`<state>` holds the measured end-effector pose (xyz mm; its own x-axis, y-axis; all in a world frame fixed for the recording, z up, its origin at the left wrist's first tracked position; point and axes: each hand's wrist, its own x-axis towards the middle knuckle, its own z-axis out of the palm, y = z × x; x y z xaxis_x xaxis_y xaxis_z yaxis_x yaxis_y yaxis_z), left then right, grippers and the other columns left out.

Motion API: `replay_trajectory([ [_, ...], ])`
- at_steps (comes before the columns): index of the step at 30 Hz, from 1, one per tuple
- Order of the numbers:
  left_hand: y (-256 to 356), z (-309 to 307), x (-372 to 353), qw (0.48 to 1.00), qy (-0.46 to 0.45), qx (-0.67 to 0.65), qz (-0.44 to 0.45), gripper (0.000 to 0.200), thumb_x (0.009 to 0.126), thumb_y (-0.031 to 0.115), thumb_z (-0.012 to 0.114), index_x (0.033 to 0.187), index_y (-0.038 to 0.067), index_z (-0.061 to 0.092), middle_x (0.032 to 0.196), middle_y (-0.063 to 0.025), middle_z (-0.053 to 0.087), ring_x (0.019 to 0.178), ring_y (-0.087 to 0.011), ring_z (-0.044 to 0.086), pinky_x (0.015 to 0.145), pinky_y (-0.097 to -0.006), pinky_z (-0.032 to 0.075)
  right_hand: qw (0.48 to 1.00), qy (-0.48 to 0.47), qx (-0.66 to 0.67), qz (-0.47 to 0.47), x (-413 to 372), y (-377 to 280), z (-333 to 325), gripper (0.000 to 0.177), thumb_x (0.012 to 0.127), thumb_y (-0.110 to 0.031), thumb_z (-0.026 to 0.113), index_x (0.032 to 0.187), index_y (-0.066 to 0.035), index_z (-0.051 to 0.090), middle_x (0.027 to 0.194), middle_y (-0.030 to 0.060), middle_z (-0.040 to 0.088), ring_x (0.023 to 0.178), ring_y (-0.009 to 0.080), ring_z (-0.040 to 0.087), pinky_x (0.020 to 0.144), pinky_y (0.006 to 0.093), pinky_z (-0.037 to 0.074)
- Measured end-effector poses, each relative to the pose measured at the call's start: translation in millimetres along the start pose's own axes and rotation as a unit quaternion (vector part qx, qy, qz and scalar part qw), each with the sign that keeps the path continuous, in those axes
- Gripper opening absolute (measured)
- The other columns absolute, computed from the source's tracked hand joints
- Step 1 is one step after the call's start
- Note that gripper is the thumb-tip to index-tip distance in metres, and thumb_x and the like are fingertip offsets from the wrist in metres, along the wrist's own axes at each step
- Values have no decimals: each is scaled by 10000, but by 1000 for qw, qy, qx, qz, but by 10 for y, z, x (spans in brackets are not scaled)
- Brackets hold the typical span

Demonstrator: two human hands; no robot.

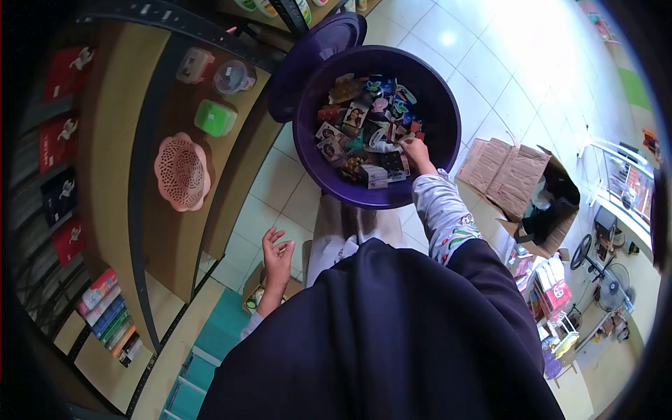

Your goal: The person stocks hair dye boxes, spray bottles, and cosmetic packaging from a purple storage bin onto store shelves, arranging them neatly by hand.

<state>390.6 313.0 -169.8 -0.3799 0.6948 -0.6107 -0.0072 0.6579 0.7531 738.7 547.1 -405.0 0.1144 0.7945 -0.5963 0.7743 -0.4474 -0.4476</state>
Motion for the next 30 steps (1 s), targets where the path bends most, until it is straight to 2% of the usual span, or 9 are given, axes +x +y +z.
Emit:
replay_trajectory([
  [3,-143,111,212,1000,-10,1,-9,569,806,44,620,1295,75,331,1171,-102,465,893,-134,508,804,-265,433,1000,-10,7,2,228,162,237,245,739,-260,635,918,-96,669,921,164,650,900,339,612,815,404,474],
  [6,-254,217,365,1000,-24,17,-7,592,812,58,622,1308,80,300,1189,-99,456,882,-126,525,720,-234,427,999,30,-20,1,348,254,498,269,740,-284,636,935,-102,668,930,161,650,891,326,619,790,396,479],
  [9,-344,299,444,999,-33,21,-17,592,812,55,622,1309,79,301,1187,-98,460,879,-122,525,710,-224,423,997,68,10,40,373,205,666,250,742,-187,612,961,-68,625,975,205,626,921,366,599,809,434,467],
  [14,-469,325,521,998,-40,19,-42,596,811,48,621,1312,83,300,1189,-99,460,876,-121,528,706,-219,422,984,146,-15,-104,380,123,867,175,752,-74,557,919,-36,593,895,193,607,883,379,566,787,447,445],
  [17,-521,318,544,998,-43,28,-44,595,811,43,618,1313,87,301,1190,-101,459,880,-121,531,706,-221,424,983,139,-20,-116,330,3,902,198,750,-93,568,939,-37,587,927,199,603,904,375,565,793,445,446],
  [20,-546,317,559,997,-47,33,-43,593,812,40,614,1314,91,303,1190,-103,459,885,-122,534,709,-225,428,986,72,-14,-150,368,-68,1022,205,755,-138,596,927,-27,586,944,195,606,930,371,564,808,432,448],
  [23,-553,323,573,997,-48,32,-49,591,813,39,611,1314,92,303,1189,-105,460,889,-123,537,713,-227,431,986,-65,45,-148,306,-246,1180,360,705,-195,657,1003,-18,563,1013,220,581,962,390,541,829,441,443],
  [26,-522,347,579,997,-49,34,-55,589,813,40,608,1314,89,303,1190,-106,459,891,-123,539,715,-229,432,977,-3,33,-210,190,-411,1468,684,652,-336,734,1197,-27,460,1106,236,537,1027,396,515,879,424,428],
  [30,-595,326,591,997,-45,41,-57,583,813,39,604,1312,86,306,1188,-105,463,890,-123,541,719,-233,433,995,-41,19,-90,58,-664,1609,1029,574,-455,776,1366,-89,231,1283,233,396,1184,387,404,966,431,358],
])
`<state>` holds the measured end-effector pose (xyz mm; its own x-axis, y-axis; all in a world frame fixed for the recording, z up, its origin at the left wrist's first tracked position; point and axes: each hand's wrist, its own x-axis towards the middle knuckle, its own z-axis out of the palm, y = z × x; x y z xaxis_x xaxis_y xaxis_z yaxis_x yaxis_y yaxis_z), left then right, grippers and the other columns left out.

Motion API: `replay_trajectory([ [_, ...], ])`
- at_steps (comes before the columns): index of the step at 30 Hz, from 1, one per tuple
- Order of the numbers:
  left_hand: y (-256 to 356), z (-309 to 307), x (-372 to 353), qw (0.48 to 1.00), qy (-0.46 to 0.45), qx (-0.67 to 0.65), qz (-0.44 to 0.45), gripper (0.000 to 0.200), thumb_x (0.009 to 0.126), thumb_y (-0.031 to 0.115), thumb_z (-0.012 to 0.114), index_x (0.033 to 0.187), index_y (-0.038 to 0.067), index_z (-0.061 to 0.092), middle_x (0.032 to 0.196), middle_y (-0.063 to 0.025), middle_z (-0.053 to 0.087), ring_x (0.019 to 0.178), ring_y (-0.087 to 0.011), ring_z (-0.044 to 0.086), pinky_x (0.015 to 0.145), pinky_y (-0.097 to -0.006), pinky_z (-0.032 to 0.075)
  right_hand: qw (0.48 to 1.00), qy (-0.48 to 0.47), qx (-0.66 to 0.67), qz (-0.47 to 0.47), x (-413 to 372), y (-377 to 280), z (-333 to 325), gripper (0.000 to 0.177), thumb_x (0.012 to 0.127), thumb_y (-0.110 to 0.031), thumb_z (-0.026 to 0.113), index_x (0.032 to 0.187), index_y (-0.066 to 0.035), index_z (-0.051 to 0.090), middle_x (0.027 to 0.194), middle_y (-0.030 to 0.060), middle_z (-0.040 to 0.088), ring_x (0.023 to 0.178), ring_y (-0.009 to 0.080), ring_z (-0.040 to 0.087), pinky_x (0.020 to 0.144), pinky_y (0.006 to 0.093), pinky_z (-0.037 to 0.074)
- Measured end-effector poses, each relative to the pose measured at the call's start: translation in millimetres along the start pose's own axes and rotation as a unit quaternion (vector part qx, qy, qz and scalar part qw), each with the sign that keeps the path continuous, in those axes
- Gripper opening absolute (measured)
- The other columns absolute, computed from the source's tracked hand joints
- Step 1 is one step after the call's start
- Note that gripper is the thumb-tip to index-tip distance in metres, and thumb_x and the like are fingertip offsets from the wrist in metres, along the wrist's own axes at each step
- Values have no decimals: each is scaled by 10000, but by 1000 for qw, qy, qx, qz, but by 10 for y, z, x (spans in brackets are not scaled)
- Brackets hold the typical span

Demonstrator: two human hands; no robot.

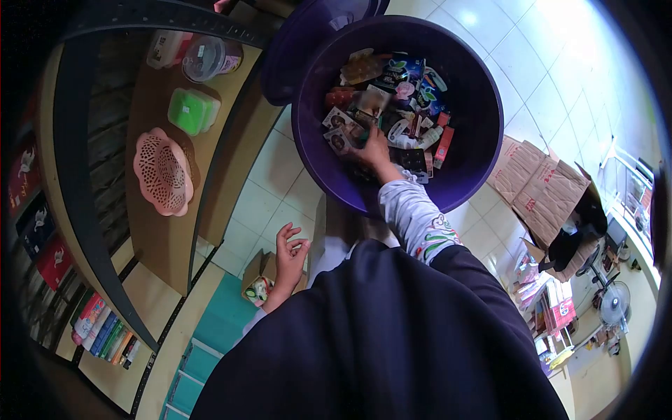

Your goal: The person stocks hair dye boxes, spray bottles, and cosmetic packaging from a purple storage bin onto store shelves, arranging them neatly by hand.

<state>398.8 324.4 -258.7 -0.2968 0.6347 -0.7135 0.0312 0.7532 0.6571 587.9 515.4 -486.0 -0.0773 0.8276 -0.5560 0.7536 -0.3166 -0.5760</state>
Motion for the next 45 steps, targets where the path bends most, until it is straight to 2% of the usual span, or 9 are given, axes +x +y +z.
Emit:
replay_trajectory([
  [9,24,-15,0,1000,-7,-8,-17,570,813,49,607,1303,86,317,1173,-96,479,902,-125,535,744,-243,425,987,27,-100,127,-178,-546,295,966,589,-410,781,1346,-127,253,1378,178,278,1257,356,289,968,553,284],
  [16,-22,-69,-4,1000,-10,-14,-16,563,820,64,608,1302,91,317,1157,-94,482,914,-126,523,769,-250,419,988,110,-97,44,-82,-374,362,706,571,-377,765,1107,-57,436,1022,143,544,1022,326,512,914,542,338],
  [23,124,-108,-85,1000,-8,-27,-1,535,823,69,610,1289,79,347,1143,-94,503,940,-137,518,807,-262,416,999,-32,20,8,-15,-256,5,706,522,-395,791,1064,-12,551,1072,196,537,997,371,533,866,434,436],
  [25,273,-117,-128,999,-7,-37,19,529,821,64,609,1286,74,356,1134,-91,513,942,-135,523,807,-262,422,987,-53,144,-51,-102,-340,-212,639,631,-296,773,1131,15,523,1063,149,577,959,276,574,849,361,460],
  [27,480,-120,-177,997,-4,-56,48,523,821,61,604,1285,74,362,1118,-85,524,936,-131,531,800,-261,430,890,-200,409,-16,-445,-696,-764,552,712,-217,736,1156,22,511,1058,112,596,939,203,587,843,317,464],
  [30,920,-156,-286,989,-8,-101,112,496,867,136,573,1305,59,354,1168,-86,513,987,-146,531,850,-279,422,796,-323,511,-25,-1047,-1396,-1518,421,781,-99,665,1157,12,513,1039,61,607,933,130,572,839,267,457],
  [36,2116,-373,-1084,932,-66,-321,155,451,931,280,477,1304,43,386,1199,-65,521,1078,-147,503,929,-298,385,781,-449,405,-155,-2168,-2528,-2337,371,789,-122,667,1122,-19,537,1026,23,598,954,129,559,859,294,448],
  [40,2311,-716,-1673,942,58,-274,184,369,923,238,512,1227,40,450,1130,-39,549,1037,-120,508,900,-270,402,806,-419,352,-224,-2809,-3155,-2488,349,824,-117,653,1128,-12,520,1027,10,577,969,116,535,875,276,424],
  [45,2042,-1183,-2187,852,95,-428,287,350,920,232,514,1214,54,448,1089,-53,565,999,-122,542,842,-273,449,784,-452,368,-215,-3276,-3546,-2538,348,866,-101,580,1182,-22,460,1075,37,558,997,154,542,888,310,434],
])
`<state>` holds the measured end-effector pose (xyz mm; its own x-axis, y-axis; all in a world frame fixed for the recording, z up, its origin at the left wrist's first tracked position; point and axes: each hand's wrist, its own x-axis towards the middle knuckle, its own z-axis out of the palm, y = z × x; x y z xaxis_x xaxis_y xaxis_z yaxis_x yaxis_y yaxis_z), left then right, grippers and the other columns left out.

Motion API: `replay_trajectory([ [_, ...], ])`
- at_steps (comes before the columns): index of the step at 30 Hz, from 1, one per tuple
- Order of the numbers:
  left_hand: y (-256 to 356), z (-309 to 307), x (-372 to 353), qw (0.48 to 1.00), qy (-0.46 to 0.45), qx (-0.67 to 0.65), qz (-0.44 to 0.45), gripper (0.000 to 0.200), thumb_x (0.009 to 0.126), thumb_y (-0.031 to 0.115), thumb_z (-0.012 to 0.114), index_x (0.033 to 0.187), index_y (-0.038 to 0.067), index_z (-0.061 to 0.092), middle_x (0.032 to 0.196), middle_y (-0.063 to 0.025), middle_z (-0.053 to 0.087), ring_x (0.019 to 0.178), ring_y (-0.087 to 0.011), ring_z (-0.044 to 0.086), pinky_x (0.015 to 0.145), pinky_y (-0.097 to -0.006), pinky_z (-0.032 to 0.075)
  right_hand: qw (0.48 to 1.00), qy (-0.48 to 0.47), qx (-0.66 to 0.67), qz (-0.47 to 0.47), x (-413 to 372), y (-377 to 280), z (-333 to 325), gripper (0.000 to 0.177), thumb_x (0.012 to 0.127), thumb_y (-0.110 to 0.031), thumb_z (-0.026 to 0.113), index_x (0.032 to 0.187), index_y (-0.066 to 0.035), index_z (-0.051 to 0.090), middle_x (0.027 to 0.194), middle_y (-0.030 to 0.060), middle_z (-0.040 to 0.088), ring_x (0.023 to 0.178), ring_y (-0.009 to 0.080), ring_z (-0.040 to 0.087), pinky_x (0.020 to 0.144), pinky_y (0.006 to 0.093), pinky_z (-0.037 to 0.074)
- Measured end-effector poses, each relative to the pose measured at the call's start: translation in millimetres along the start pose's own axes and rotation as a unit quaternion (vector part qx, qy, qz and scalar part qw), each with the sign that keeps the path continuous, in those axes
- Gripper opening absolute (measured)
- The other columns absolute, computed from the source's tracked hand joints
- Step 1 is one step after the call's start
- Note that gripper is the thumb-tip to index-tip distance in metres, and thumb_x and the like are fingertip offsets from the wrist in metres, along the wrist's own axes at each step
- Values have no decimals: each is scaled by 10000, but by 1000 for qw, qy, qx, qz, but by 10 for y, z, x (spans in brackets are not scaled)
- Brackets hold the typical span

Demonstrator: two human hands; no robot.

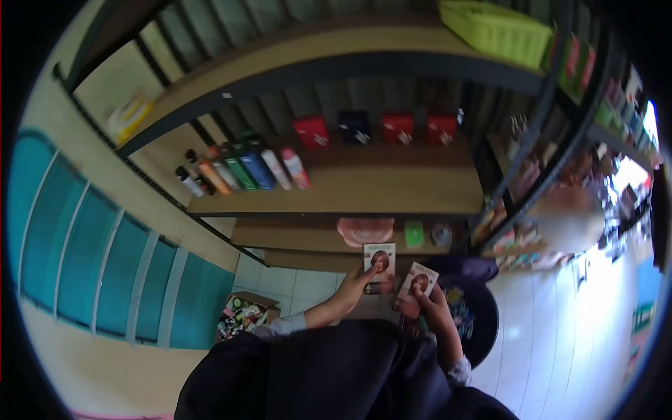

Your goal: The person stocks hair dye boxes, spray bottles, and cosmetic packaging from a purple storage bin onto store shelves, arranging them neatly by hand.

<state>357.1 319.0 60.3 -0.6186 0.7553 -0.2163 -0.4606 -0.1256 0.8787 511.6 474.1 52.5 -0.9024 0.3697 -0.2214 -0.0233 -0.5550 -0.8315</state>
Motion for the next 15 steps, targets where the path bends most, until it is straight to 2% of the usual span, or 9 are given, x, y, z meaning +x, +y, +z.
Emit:
replay_trajectory([
  [3,390,-338,-249,984,15,-158,-82,350,899,153,536,1215,54,424,1102,-78,554,1021,-152,550,841,-301,474,998,-1,70,-2,78,-111,242,378,875,-100,546,1225,-27,423,1127,71,534,1039,190,535,910,343,437],
  [5,640,-424,-454,991,46,-120,-17,382,872,89,553,1222,52,405,1109,-86,546,1026,-171,553,845,-321,485,992,-41,120,-14,151,-265,395,375,884,-39,496,1246,-35,397,1168,95,505,1074,205,517,905,354,450],
  [6,730,-500,-550,993,64,-101,12,403,858,58,562,1225,51,396,1113,-90,541,1029,-180,555,847,-331,490,990,-61,126,-24,163,-420,560,440,851,-3,512,1268,-41,373,1202,107,481,1135,235,486,934,373,438],
  [8,759,-777,-639,989,75,-101,80,507,798,-31,601,1244,49,375,1124,-77,536,1026,-187,552,869,-334,476,991,-108,69,-48,313,-578,632,531,810,3,560,1293,-41,343,1220,107,468,1158,253,473,968,384,412],
  [11,902,-1098,-829,977,101,-78,168,522,775,-62,613,1236,43,392,1126,-69,537,1034,-179,544,888,-330,460,983,-87,-24,-158,374,-1056,1246,655,764,-73,667,1318,-45,317,1205,80,468,1109,220,494,919,361,426],
  [12,1004,-1186,-896,973,112,-73,189,527,768,-71,617,1233,40,397,1127,-66,538,1036,-177,543,894,-330,455,979,-67,-59,-184,433,-1179,1356,652,777,-95,664,1325,-45,315,1198,69,474,1109,205,489,911,355,430],
  [13,1115,-1293,-969,968,121,-69,209,531,761,-79,620,1231,37,402,1129,-64,538,1037,-174,542,900,-330,450,967,-94,-70,-228,465,-1343,1536,649,790,-106,651,1337,-38,307,1224,60,470,1127,197,477,910,349,430],
  [14,1222,-1421,-1033,965,126,-72,216,526,761,-81,619,1228,37,407,1129,-62,541,1034,-174,545,901,-331,449,951,-86,-125,-271,528,-1508,1646,761,808,-144,631,1411,-53,176,1379,89,328,1238,236,384,1025,385,332],
  [15,1333,-1565,-1091,964,129,-75,222,521,761,-82,617,1226,36,413,1129,-61,543,1031,-174,548,903,-332,448,935,-99,-116,-319,589,-1667,1877,736,823,-145,609,1410,-43,177,1399,91,310,1250,230,371,1049,375,296],
])
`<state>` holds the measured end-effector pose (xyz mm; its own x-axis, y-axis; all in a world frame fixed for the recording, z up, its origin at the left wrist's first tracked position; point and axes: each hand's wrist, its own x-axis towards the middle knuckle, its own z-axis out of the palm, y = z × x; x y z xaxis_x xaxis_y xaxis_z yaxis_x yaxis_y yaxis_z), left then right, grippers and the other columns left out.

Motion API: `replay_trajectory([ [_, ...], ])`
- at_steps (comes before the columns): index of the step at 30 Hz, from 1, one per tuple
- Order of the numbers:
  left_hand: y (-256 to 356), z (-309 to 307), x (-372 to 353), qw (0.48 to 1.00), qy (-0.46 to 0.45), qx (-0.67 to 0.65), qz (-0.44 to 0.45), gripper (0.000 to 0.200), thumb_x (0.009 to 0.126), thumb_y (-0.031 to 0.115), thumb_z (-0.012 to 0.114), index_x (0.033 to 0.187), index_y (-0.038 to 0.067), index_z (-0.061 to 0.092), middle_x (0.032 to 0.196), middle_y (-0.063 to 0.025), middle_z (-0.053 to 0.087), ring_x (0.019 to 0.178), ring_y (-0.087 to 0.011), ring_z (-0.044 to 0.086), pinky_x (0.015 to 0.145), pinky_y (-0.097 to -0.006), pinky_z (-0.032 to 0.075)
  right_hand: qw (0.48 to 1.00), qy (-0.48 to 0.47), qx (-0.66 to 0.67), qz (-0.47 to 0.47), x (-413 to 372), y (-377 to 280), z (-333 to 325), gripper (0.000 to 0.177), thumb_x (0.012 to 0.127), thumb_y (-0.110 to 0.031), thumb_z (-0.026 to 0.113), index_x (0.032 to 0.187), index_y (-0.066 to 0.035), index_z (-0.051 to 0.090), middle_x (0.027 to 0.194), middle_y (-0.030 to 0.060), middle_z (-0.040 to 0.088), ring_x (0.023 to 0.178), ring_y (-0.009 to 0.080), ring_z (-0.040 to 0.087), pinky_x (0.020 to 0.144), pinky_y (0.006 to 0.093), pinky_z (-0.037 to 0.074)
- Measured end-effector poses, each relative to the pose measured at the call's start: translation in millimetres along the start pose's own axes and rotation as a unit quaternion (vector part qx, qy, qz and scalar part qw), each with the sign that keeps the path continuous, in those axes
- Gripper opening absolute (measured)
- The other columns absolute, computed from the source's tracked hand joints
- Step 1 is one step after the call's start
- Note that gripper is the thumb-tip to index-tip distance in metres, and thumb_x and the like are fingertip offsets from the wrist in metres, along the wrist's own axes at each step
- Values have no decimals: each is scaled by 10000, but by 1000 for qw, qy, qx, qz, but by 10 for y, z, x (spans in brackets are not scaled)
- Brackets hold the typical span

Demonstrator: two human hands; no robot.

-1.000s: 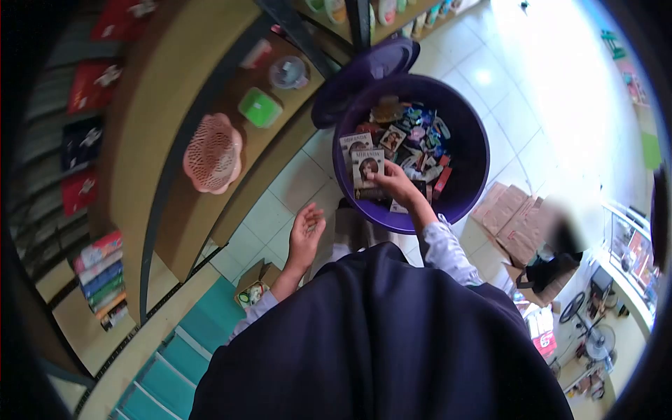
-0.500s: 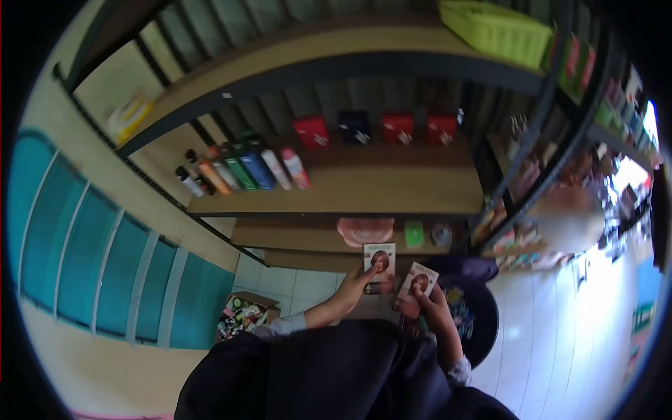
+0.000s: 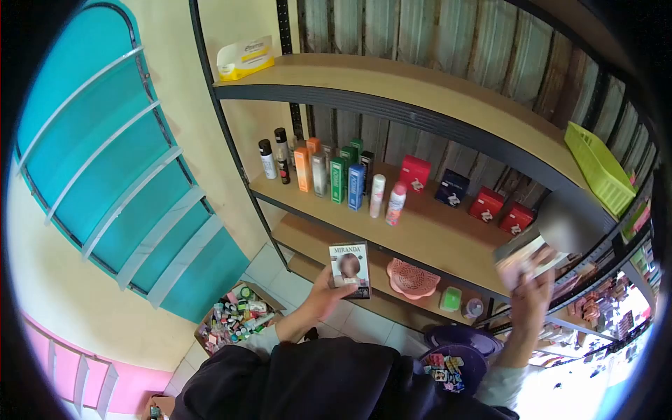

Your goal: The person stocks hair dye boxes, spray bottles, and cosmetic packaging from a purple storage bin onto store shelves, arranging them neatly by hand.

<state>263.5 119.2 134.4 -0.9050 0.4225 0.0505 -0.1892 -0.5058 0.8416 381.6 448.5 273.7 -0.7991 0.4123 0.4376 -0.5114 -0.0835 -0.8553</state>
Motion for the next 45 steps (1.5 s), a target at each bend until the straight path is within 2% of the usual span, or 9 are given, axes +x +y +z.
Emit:
replay_trajectory([
  [3,398,-391,118,1000,-3,-5,10,504,771,-82,606,1225,37,423,1127,-56,553,1029,-175,557,909,-334,443,995,-47,-3,-88,660,-344,543,545,874,-114,533,1326,37,269,1326,162,391,1238,254,392,1054,383,299],
  [7,854,-969,359,1000,-6,9,22,473,784,-78,593,1209,46,425,1113,-51,555,1023,-173,558,901,-322,450,982,-39,-122,-137,1582,-529,1624,428,875,-131,572,1248,-4,404,1181,91,510,1072,164,511,925,318,409],
  [14,1471,-1915,681,994,53,64,77,506,740,-64,645,1179,26,409,1093,-67,530,1009,-176,546,885,-323,451,951,-155,-249,-98,2957,4,3258,540,785,-241,695,1225,-56,442,1119,76,549,991,147,538,783,285,474],
  [20,1664,-2633,751,988,104,63,93,522,706,-71,676,1145,34,415,1068,-64,522,984,-186,548,882,-334,447,917,-145,-366,-64,3863,726,4125,642,730,-240,747,1242,-42,415,1136,111,534,1008,189,547,782,285,506],
  [26,1692,-3056,616,968,219,87,86,521,700,-81,678,1141,35,428,1058,-77,544,978,-197,555,877,-335,451,868,-151,-472,-38,4851,1487,4494,638,697,-164,767,1218,-24,427,1064,115,577,912,201,602,692,306,552],
  [29,1729,-3172,577,954,266,88,106,507,701,-74,680,1133,34,437,1047,-73,549,968,-192,559,875,-337,449,828,-157,-528,-104,5402,1875,4468,582,709,-133,754,1190,-16,448,1016,106,594,870,202,614,688,307,554],
  [36,1816,-3299,541,943,307,87,99,499,710,-67,674,1135,39,436,1034,-70,552,946,-190,570,859,-328,459,891,-126,-433,-50,5552,2012,4597,466,692,-88,753,1097,2,542,1010,101,616,864,213,624,622,321,563],
  [42,1735,-3297,628,944,305,78,100,516,708,-98,659,1148,30,421,1051,-79,544,966,-198,568,866,-339,466,880,-174,-442,-9,5338,1963,4718,517,723,-93,737,1157,0,472,1027,106,593,883,201,611,717,290,549],
  [45,1760,-3242,668,949,293,55,103,520,710,-114,648,1154,26,418,1059,-84,543,972,-203,568,872,-338,465,887,-143,-438,-24,5536,2135,4685,471,682,-112,768,1082,10,551,995,103,627,876,204,624,650,316,552],
])
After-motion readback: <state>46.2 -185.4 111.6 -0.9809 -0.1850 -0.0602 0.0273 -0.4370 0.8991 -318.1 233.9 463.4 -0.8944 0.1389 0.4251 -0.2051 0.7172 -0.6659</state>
